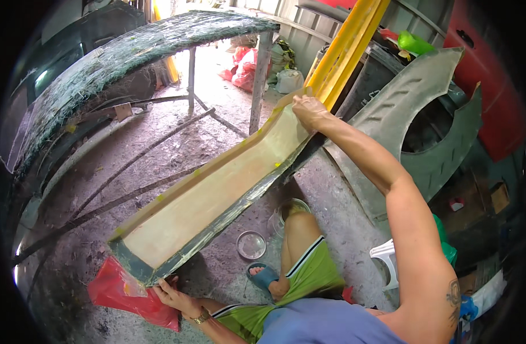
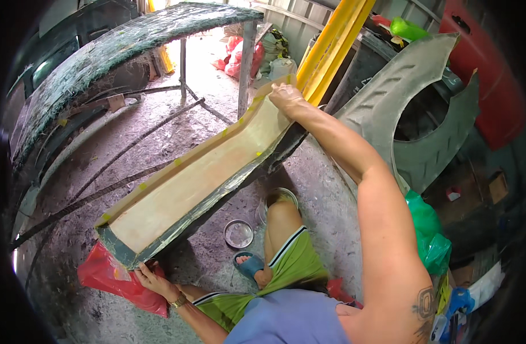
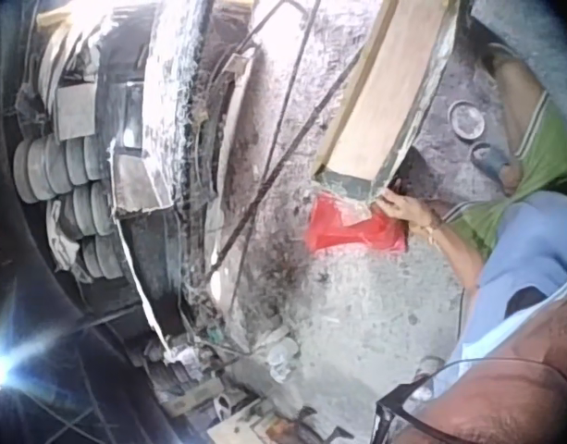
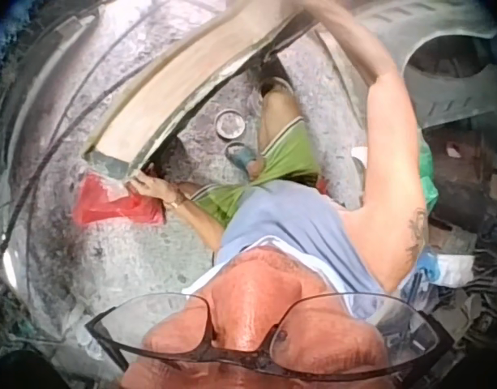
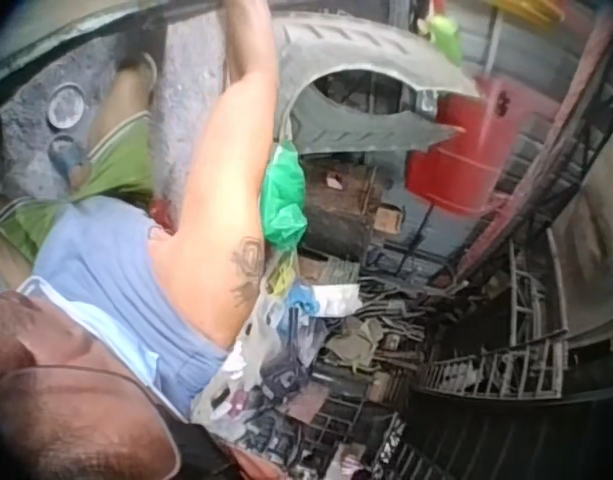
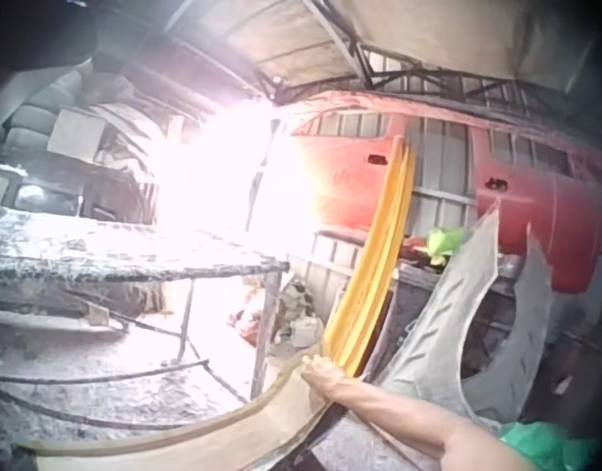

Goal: The person applies a filler substance to a car bumper using a cloth, smoothing it over the surface. Later, the person uses a utility knife to cut and remove masking tape from a car hood.

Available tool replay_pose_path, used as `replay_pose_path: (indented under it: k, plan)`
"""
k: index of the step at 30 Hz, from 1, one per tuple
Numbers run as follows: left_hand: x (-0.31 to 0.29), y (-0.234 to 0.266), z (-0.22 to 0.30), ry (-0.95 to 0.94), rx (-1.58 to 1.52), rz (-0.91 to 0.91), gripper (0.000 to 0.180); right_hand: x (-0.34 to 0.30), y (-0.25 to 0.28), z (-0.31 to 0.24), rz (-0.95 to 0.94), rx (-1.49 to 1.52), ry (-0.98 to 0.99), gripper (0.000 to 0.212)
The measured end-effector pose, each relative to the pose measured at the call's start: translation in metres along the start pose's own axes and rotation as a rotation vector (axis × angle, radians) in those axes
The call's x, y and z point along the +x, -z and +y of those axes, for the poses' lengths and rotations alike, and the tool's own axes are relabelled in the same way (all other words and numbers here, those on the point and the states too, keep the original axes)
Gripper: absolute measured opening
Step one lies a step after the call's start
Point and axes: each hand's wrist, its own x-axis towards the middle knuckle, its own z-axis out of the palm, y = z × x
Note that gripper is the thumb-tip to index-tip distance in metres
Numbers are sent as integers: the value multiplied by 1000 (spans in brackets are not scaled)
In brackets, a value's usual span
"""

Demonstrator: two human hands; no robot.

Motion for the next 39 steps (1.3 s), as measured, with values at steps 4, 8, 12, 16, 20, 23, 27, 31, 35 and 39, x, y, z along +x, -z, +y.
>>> replay_pose_path:
  k: [4, 8, 12, 16, 20, 23, 27, 31, 35, 39]
  plan:
    - [-7, -9, 1, 20, -3, 2, 22, 0, -53, -29, 150, 10, 4, 20]
    - [-7, -14, 6, 4, -2, 9, 20, -19, -83, -111, -100, 367, -88, 16]
    - [0, 0, 3, 3, 27, 3, 23, -9, -38, -138, -127, 963, 114, 16]
    - [-8, -13, 15, 34, 9, 16, 23, -1, -26, -95, 148, 905, 254, 23]
    - [-9, -17, 22, 15, 16, 12, 23, -11, -37, -51, 3, 579, 125, 29]
    - [-11, -20, 24, 27, 13, 16, 24, -13, -60, -42, -40, 206, 121, 24]
    - [-7, -9, 16, 38, 7, 4, 25, -8, -53, -64, -154, 69, 106, 19]
    - [-7, -10, 7, -10, 9, -17, 26, -16, -92, -112, -46, 300, 19, 16]
    - [-6, -11, 17, -49, 57, -28, 24, -4, -25, -113, -335, 925, 5, 20]
    - [-5, -7, 5, -37, 59, -56, 25, 4, -26, -67, -32, 840, 210, 31]
